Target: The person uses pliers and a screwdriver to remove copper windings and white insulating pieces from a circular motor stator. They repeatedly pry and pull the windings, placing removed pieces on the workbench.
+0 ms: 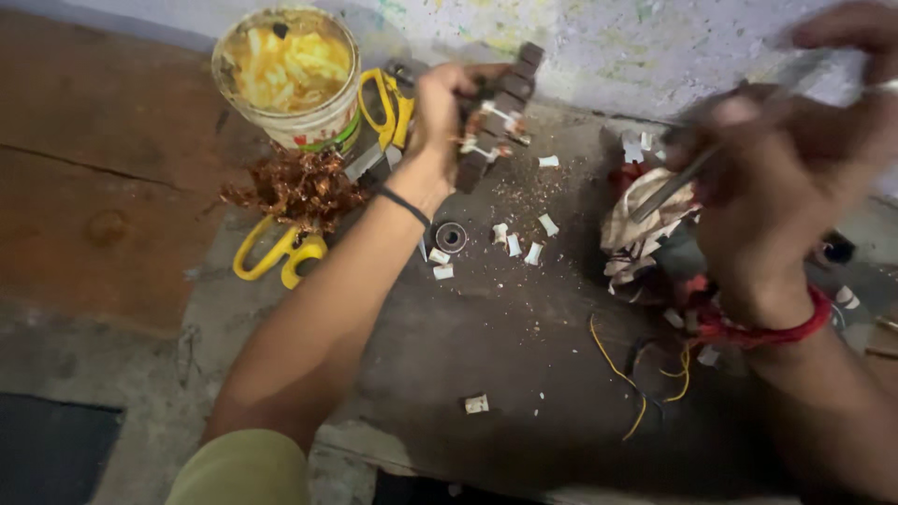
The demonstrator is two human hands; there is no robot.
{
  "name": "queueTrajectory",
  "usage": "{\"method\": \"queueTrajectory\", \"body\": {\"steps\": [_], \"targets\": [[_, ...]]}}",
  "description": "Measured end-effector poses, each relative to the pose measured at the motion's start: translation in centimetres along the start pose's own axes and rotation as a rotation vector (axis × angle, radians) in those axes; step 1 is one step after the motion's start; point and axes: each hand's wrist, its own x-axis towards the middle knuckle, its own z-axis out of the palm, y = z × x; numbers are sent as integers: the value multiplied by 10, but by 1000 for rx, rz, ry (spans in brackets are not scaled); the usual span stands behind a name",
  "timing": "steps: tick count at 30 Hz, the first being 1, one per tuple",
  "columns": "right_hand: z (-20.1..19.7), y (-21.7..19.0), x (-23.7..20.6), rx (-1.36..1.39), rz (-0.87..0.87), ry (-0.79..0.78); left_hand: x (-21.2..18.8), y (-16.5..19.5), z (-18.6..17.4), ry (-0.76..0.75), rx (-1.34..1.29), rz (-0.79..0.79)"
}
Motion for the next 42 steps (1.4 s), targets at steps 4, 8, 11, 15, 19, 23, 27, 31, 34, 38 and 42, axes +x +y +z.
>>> {"method": "queueTrajectory", "body": {"steps": [4, 8, 11, 15, 19, 23, 27, 31, 34, 38, 42], "targets": [[12, -17, 15, -492, 201, -653, -2, 2, -3, -256, -277, 45], [34, -18, 9, -709, 337, -1146, -8, 1, -4, -324, -381, 69], [38, -12, 2, -763, 441, -1301, -9, 0, -6, -333, -427, 34], [31, -5, 0, -761, 448, -1269, -4, 1, -11, -311, -398, 41], [10, -1, 15, -993, 402, -1047, -3, 4, -16, -39, 266, 436], [-16, 6, 37, -1360, 506, -926, -14, 0, -7, 314, 962, 731], [-15, 23, 31, -923, 510, -1102, -23, 1, 13, 368, 1267, 791], [-21, 28, 19, -1045, 569, -1241, -26, 4, 26, 438, 1223, 436], [-45, 25, 13, -1347, 778, -1080, -22, 6, 27, 399, 1259, 452], [-82, 19, 8, -1539, 748, -788, -19, 6, 27, 401, 1300, 455], [-73, 30, 1, -1452, 632, -615, -21, 15, 23, 244, 1333, 439]]}}
